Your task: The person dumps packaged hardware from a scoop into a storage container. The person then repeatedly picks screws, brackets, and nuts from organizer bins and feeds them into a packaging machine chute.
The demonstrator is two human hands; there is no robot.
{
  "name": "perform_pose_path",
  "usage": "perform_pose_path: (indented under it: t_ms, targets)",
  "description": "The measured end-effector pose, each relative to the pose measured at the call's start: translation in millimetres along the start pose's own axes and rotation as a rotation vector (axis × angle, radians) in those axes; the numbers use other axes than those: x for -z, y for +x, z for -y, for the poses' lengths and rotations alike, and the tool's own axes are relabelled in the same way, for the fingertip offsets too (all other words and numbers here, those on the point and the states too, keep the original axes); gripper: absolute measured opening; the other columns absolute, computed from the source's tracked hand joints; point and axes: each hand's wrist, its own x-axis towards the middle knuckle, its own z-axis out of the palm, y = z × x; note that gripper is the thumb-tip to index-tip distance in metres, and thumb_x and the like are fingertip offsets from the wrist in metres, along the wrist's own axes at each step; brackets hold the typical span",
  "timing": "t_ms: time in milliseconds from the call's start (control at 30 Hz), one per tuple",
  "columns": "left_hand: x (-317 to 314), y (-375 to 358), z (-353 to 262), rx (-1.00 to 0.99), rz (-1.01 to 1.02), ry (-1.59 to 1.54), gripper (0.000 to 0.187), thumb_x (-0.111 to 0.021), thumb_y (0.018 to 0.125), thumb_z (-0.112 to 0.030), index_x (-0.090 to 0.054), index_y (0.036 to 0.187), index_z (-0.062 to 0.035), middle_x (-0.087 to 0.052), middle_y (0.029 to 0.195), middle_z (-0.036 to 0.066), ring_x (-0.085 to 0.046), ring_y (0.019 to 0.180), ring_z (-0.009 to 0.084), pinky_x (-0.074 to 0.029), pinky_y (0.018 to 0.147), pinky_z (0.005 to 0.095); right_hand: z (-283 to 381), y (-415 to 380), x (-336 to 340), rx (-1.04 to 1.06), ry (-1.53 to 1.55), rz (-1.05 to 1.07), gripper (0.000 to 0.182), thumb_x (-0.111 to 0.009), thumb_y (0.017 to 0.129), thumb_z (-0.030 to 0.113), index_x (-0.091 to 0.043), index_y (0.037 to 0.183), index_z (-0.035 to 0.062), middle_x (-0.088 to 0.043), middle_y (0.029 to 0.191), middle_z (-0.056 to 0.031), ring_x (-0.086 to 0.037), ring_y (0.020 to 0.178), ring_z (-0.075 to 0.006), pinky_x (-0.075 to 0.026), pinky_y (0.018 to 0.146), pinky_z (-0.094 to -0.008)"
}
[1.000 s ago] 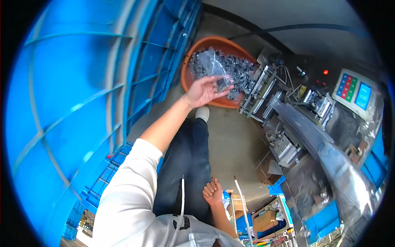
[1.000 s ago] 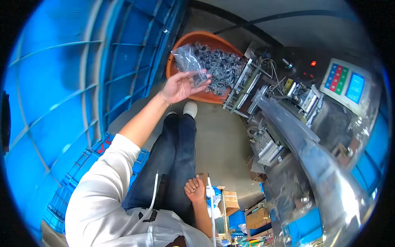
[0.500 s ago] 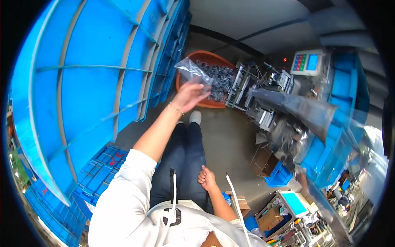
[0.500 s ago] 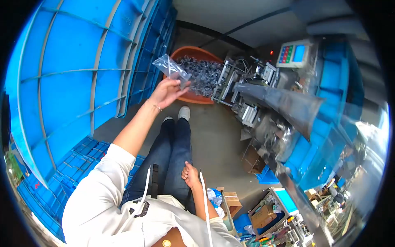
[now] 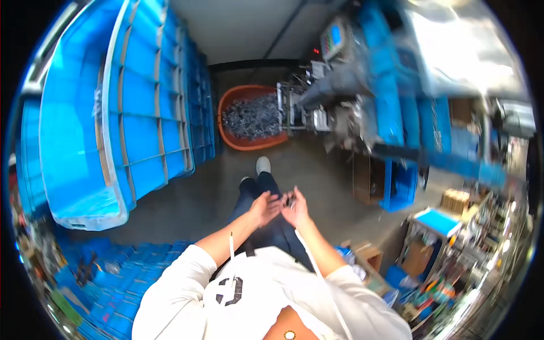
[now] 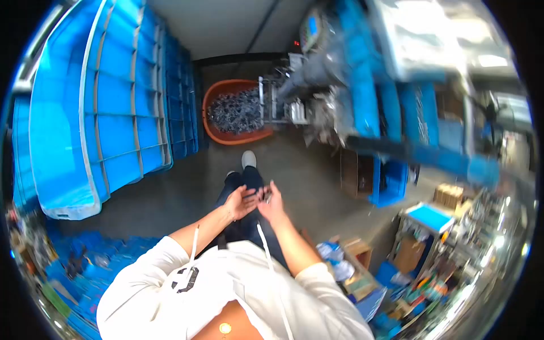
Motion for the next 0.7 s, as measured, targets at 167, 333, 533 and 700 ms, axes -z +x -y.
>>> perform_pose_path:
  t_ms: [167,333,533,700]
  targets:
    - [-34,-42,-21,-0.106,0.341,0.054,0.027,-0.043,0.095,-0.036,-0.058,0.090,-0.0130,-0.060,0.089,0.003,-0.057,0.090,0.0180,-0.046,0.089,0.0355,13,-63,-71,0.117,0.182,0.201,0.034,-0.052,0.094,0.033,-0.061,0.081,0.0022,-0.065,0.088,-0.0157,-0.062,0.090,-0.0301,-0.050,0.087,-0.0417]
    - [-86,-108,-27,-0.103,0.505,0.185,0.027,-0.041,0.096,-0.032,-0.057,0.091,-0.0107,-0.062,0.090,0.004,-0.059,0.087,0.0179,-0.048,0.088,0.0341,29,-133,-97,0.156,0.269,0.449,0.041,-0.041,0.098,0.033,-0.061,0.097,-0.0025,-0.063,0.108,-0.0172,-0.055,0.110,-0.0313,-0.042,0.101,-0.0418]
    - [-112,-155,-1,-0.097,0.386,0.324,0.029,-0.039,0.097,-0.026,-0.055,0.103,-0.0035,-0.063,0.100,0.010,-0.060,0.098,0.0217,-0.048,0.091,0.0339,43,-189,-86,0.212,0.224,0.553,0.045,-0.035,0.099,0.034,-0.053,0.116,-0.0037,-0.056,0.123,-0.0180,-0.047,0.122,-0.0322,-0.036,0.107,-0.0431]
    - [-136,-185,16,-0.107,0.414,0.424,0.031,-0.038,0.097,-0.020,-0.052,0.117,-0.0007,-0.061,0.115,0.015,-0.058,0.108,0.0258,-0.047,0.097,0.0340,80,-211,-63,0.210,0.227,0.643,0.043,-0.036,0.100,0.033,-0.054,0.115,-0.0020,-0.057,0.122,-0.0179,-0.050,0.121,-0.0312,-0.044,0.101,-0.0419]
